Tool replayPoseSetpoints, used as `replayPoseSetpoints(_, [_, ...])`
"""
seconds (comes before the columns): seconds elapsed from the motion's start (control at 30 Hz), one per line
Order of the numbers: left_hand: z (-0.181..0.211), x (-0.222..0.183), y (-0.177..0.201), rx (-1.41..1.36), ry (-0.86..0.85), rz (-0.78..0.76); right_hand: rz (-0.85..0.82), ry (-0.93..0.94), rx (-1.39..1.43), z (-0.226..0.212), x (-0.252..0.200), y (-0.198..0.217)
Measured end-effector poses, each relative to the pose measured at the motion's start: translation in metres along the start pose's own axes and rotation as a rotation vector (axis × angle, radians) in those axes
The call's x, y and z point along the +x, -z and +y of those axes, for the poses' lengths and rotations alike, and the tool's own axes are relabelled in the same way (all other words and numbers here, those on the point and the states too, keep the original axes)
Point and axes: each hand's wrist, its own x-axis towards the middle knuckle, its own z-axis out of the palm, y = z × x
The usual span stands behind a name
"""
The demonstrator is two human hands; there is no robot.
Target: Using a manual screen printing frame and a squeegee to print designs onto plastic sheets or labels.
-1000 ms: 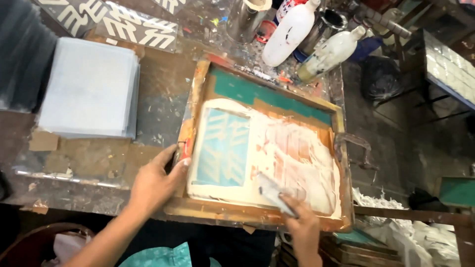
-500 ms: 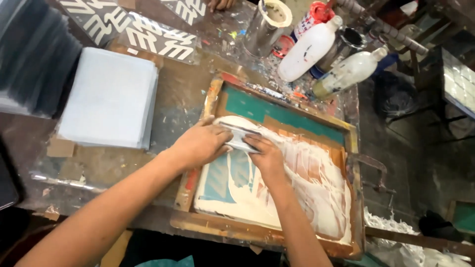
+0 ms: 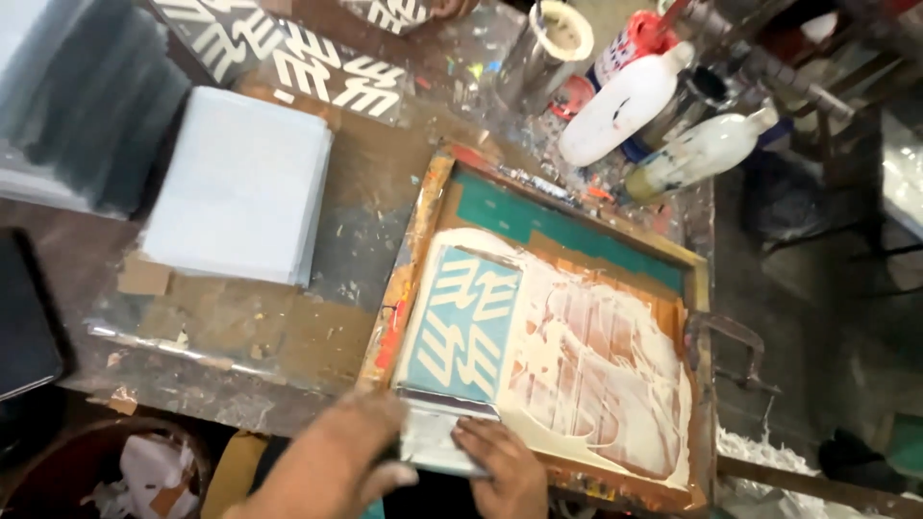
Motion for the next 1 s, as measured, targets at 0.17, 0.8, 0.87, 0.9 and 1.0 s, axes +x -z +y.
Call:
replayPoseSetpoints(0.17, [-0.004,0.021,0.016,-0.012,0.349,0.284,0.046,-0.050,0.037,-0.011,0.000,0.032])
replayPoseSetpoints(0.8, [0.032,0.034,0.016,-0.200,0.676,0.255,0.160,0.174,-0.042,0.012,-0.047,0.094])
replayPoseSetpoints(0.87, [0.034,0.035,0.017,-0.200,0.692,0.245,0.162,0.168,-0.053,0.016,-0.050,0.096])
replayPoseSetpoints(0.9, [0.035,0.036,0.018,-0.190,0.664,0.265,0.176,0.183,-0.060,0.020,-0.051,0.097])
replayPoseSetpoints(1.0, [0.045,0.043,0.029,-0.206,0.725,0.235,0.192,0.225,-0.079,0.032,-0.053,0.101])
